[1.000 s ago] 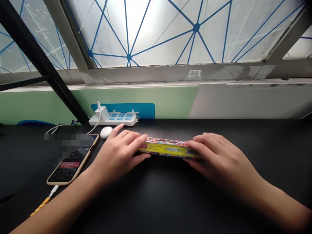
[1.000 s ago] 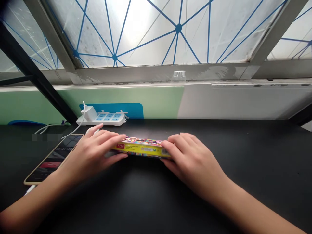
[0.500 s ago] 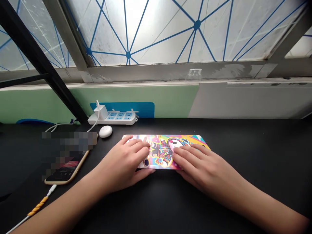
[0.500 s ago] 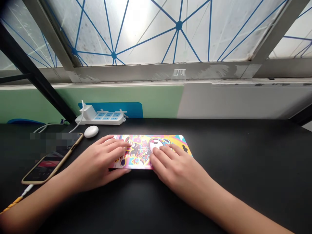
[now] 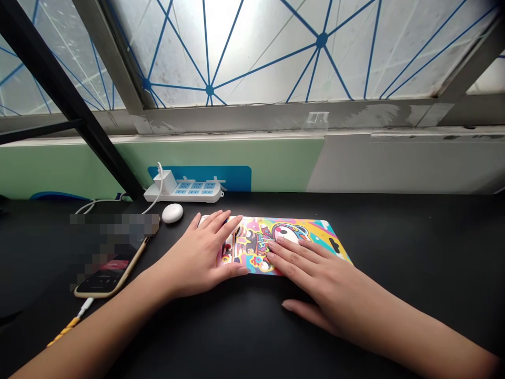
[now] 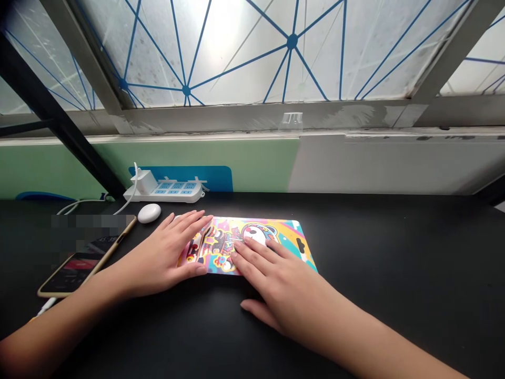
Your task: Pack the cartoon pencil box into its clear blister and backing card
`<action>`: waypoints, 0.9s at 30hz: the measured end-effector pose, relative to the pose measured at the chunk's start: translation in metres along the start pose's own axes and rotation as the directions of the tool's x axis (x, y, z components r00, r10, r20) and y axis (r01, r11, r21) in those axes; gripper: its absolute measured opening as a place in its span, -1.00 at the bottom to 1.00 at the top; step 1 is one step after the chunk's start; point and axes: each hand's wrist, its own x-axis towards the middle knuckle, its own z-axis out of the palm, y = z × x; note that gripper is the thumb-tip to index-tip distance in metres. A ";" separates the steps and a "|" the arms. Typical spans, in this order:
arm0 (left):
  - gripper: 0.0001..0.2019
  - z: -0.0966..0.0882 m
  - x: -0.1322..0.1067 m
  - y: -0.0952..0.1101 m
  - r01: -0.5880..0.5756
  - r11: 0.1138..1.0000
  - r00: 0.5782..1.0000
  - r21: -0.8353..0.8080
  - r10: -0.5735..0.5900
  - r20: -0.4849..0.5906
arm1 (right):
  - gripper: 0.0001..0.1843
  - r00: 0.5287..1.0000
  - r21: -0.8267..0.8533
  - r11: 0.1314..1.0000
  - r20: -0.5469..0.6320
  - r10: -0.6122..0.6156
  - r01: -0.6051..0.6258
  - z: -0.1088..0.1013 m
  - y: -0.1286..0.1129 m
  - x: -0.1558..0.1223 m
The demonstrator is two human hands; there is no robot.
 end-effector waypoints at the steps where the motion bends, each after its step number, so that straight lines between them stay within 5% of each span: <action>1: -0.12 0.000 0.000 0.000 0.005 1.000 1.000 0.001 -0.005 -0.002 | -0.34 1.000 0.018 1.000 0.015 0.013 -0.013 -0.001 0.000 -0.001; 13: -0.08 -0.005 0.000 0.001 0.024 1.000 0.999 -0.014 -0.023 0.024 | -0.31 0.991 0.026 0.999 0.129 0.024 -0.027 -0.023 0.010 -0.007; 19: -0.14 -0.014 0.000 -0.004 0.036 0.995 0.999 -0.097 -0.033 0.034 | -0.50 0.999 -0.068 0.998 0.034 0.000 0.002 -0.033 0.021 -0.015; 27: 0.23 -0.016 -0.003 -0.010 -0.046 0.970 0.993 -0.237 0.070 0.096 | -0.55 1.000 -0.176 0.984 -0.015 0.011 -0.014 -0.028 0.019 -0.005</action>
